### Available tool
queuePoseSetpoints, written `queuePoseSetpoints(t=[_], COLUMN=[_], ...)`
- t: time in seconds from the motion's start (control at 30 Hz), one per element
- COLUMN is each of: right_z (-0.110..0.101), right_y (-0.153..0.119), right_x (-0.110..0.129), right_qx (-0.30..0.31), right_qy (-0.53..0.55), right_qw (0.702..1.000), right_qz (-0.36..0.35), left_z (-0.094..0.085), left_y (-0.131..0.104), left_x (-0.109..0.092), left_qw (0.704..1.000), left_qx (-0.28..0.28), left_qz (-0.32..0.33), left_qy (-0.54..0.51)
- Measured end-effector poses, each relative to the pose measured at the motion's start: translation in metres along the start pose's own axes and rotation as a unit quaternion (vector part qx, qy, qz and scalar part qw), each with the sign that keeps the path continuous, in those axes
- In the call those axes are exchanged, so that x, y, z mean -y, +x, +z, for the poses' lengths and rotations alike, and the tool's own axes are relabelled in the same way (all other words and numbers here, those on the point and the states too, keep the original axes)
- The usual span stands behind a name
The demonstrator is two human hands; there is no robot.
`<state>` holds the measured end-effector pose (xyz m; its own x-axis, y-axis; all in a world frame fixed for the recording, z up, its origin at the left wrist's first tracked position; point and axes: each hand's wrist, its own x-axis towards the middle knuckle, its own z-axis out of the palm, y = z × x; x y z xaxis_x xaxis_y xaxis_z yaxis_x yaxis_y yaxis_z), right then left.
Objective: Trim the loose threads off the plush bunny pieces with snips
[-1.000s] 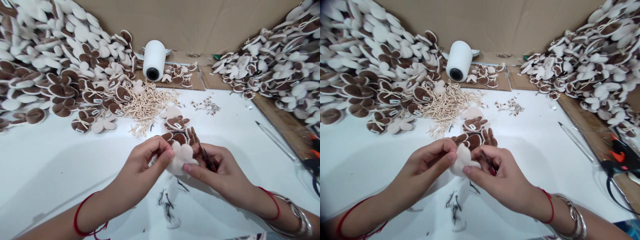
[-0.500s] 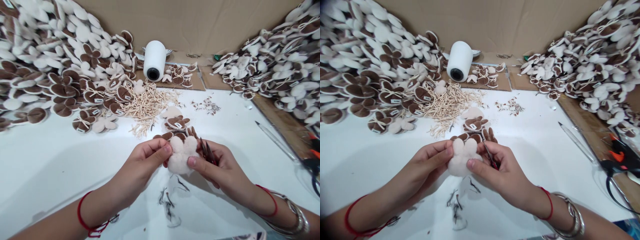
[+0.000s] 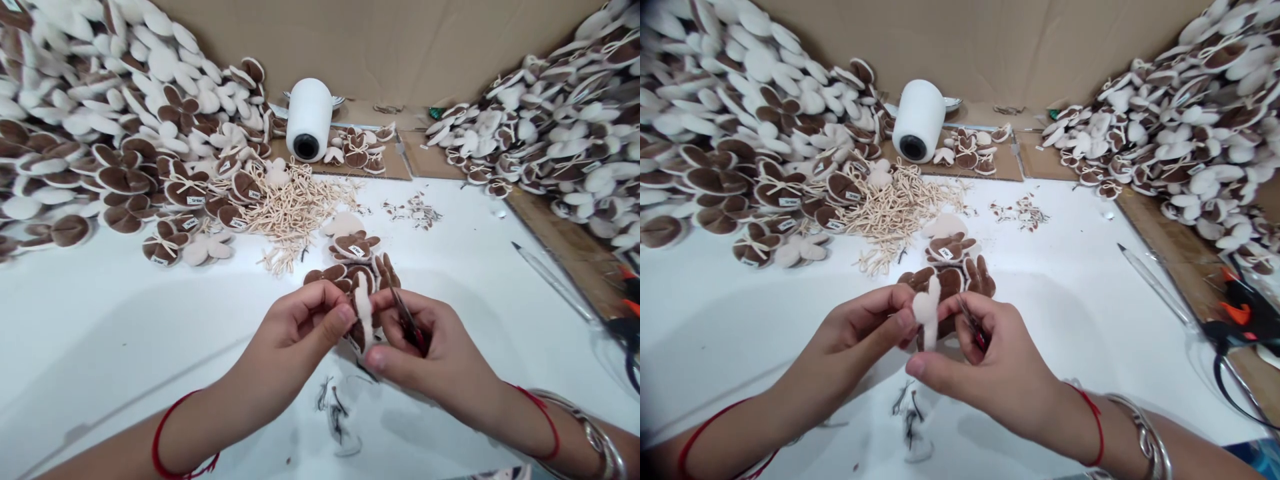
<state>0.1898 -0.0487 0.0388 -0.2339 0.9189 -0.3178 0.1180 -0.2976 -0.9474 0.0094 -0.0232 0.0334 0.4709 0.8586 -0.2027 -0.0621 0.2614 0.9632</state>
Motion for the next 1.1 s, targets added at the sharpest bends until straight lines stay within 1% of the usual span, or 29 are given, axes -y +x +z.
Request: queuePoseSetpoints(t=[0.1, 0.23, 0.37, 0.5, 0.6, 0.73, 0.8, 0.87, 0.97, 1.03, 1.1], right_z=[0.0014, 0.0017, -0.0004, 0.0000, 0.0000, -0.0014, -0.0021, -0.0027, -0.0032, -0.0034, -0.0035], right_y=[0.0022, 0.0057, 0.0069, 0.0070, 0.0070, 0.0078, 0.0079, 0.0075, 0.0069, 0.0070, 0.0072], right_x=[0.0010, 0.0034, 0.0053, 0.0068, 0.0070, 0.0058, 0.0052, 0.0047, 0.0042, 0.0040, 0.0036], right_qx=[-0.022, -0.009, 0.001, -0.023, -0.025, -0.013, -0.012, -0.006, 0.011, 0.020, 0.023], right_qy=[-0.035, 0.008, 0.026, 0.023, 0.031, 0.068, 0.096, 0.120, 0.138, 0.138, 0.132], right_qw=[0.999, 1.000, 0.999, 0.999, 0.999, 0.997, 0.995, 0.993, 0.990, 0.990, 0.991], right_qz=[0.013, 0.015, 0.018, 0.003, 0.009, 0.014, 0.010, 0.000, -0.009, -0.011, -0.013], left_z=[0.0000, -0.0001, -0.0010, -0.0016, -0.0015, -0.0031, -0.0043, -0.0050, -0.0048, -0.0045, -0.0045], left_y=[-0.0012, -0.0024, -0.0031, -0.0044, -0.0048, -0.0042, -0.0035, -0.0030, -0.0032, -0.0042, -0.0056], left_x=[-0.0006, -0.0021, -0.0056, -0.0063, -0.0038, -0.0006, -0.0003, -0.0005, -0.0013, -0.0016, -0.0017], left_qw=[0.999, 0.998, 0.996, 0.989, 0.982, 0.976, 0.974, 0.978, 0.986, 0.986, 0.981], left_qx=[0.006, 0.010, 0.006, -0.019, -0.048, -0.113, -0.128, -0.119, -0.092, -0.082, -0.081], left_qz=[0.003, 0.003, 0.024, 0.075, 0.098, 0.124, 0.131, 0.112, 0.083, 0.093, 0.126], left_qy=[0.033, 0.062, 0.081, 0.128, 0.153, 0.139, 0.133, 0.126, 0.114, 0.114, 0.123])
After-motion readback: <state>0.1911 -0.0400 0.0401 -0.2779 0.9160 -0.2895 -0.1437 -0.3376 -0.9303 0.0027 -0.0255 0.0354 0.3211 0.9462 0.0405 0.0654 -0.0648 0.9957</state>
